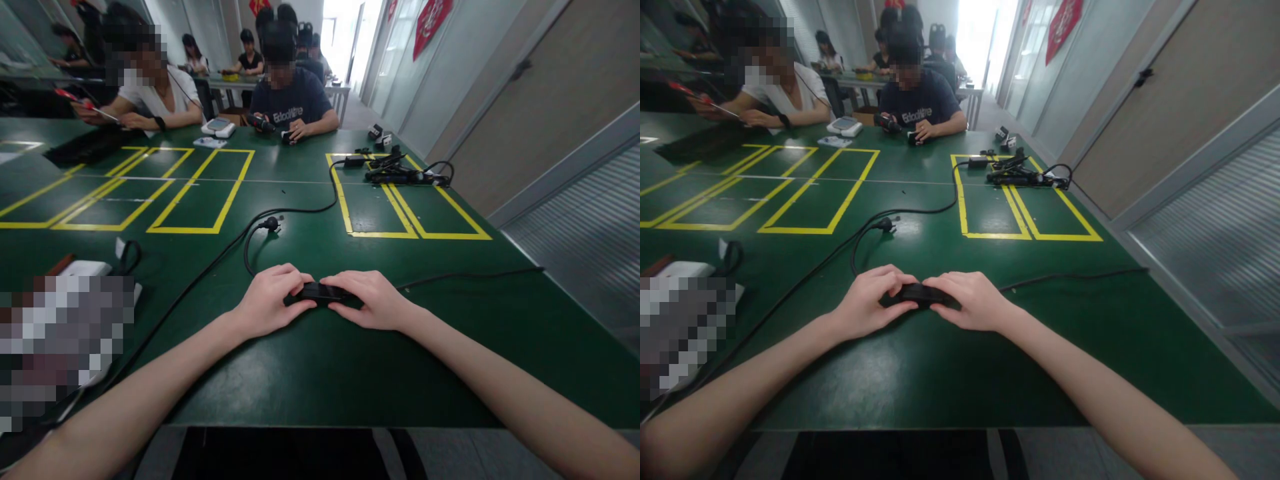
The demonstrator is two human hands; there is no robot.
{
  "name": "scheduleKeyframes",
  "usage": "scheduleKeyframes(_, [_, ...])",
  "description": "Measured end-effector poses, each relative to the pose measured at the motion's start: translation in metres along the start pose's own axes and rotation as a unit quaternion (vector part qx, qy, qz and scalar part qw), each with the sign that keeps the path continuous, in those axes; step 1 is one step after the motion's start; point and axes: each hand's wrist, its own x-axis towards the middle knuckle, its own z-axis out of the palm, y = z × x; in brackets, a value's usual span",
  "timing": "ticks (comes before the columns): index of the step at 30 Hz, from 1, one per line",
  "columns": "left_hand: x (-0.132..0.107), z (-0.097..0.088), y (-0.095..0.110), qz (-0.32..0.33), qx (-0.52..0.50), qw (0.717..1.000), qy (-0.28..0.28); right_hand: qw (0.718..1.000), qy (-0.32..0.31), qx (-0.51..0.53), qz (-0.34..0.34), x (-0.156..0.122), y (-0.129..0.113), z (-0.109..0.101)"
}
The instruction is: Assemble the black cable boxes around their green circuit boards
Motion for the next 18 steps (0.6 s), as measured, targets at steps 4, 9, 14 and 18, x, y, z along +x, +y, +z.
scheduleKeyframes(4, [-0.0005, 0.0005, 0.0004, -0.003, 0.038, 0.999, -0.010, 1.000, 0.001, -0.003, -0.019, 0.0008, 0.0003, -0.0004])
scheduleKeyframes(9, [-0.0013, 0.0012, -0.0001, 0.013, 0.075, 0.996, -0.040, 0.999, -0.013, -0.022, -0.023, 0.0015, -0.0006, -0.0021])
scheduleKeyframes(14, [-0.0018, 0.0023, 0.0004, 0.012, 0.079, 0.996, -0.036, 0.995, -0.091, -0.046, -0.020, 0.0019, -0.0045, -0.0005])
scheduleKeyframes(18, [-0.0004, 0.0008, 0.0040, 0.016, 0.070, 0.997, -0.020, 0.991, -0.124, -0.044, 0.000, 0.0002, -0.0017, -0.0044])
